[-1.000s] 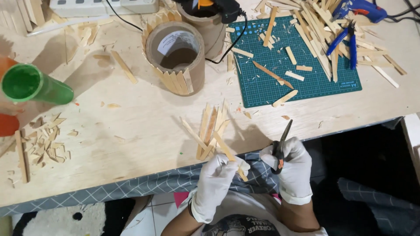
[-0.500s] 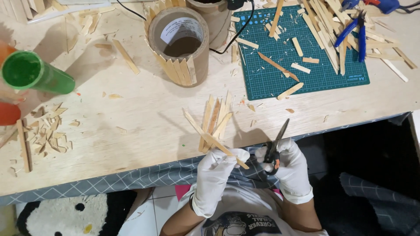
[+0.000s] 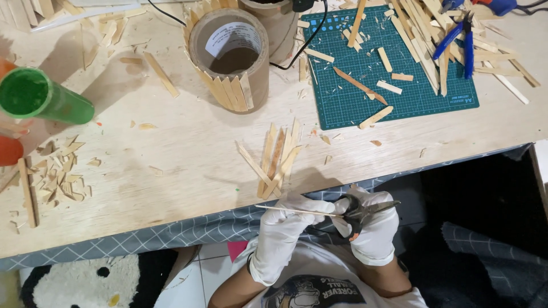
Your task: Cutting thin bamboo sticks into smaller pieces using scissors on a workbench.
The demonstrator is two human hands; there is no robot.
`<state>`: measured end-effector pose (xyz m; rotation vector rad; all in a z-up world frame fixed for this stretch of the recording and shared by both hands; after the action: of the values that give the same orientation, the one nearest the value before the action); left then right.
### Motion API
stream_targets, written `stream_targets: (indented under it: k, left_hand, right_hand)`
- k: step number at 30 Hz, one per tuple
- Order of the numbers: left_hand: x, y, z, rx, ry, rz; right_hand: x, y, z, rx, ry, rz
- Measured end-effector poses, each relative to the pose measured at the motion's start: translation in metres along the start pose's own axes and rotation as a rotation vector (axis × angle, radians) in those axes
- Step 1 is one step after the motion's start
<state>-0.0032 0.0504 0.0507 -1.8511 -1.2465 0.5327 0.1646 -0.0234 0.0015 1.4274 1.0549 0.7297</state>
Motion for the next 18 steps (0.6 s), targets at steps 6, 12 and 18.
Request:
stream_targets:
  k: [6,12,18]
  left_hand:
    - [0.002,-0.003,0.009,-0.033,0.098,0.234]
    - [-0.003,0.02,0.054,-0.792,0.556,0.861]
    - [-0.015,0.008,0.053,-0.701,0.526,0.861]
  right_hand:
    - [0.005,-0.004,0.013,0.143,0.158,0.242]
    - [0.014,0.041,0.008,-0.138,0.234,0.342]
    - [0.012,0.031,0.016,-0.119,0.35,0.191]
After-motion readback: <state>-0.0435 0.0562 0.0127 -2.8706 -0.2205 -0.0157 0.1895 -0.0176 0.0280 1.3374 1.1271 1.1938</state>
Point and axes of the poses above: each hand's wrist, its own x-axis towards the middle knuckle, its own z-axis out of the back of the hand, y = z × x, the point moved 1 cm from there along x, towards the middle knuckle, and after that the axes turned 13 degrees about -z, right-handed, at the moved point
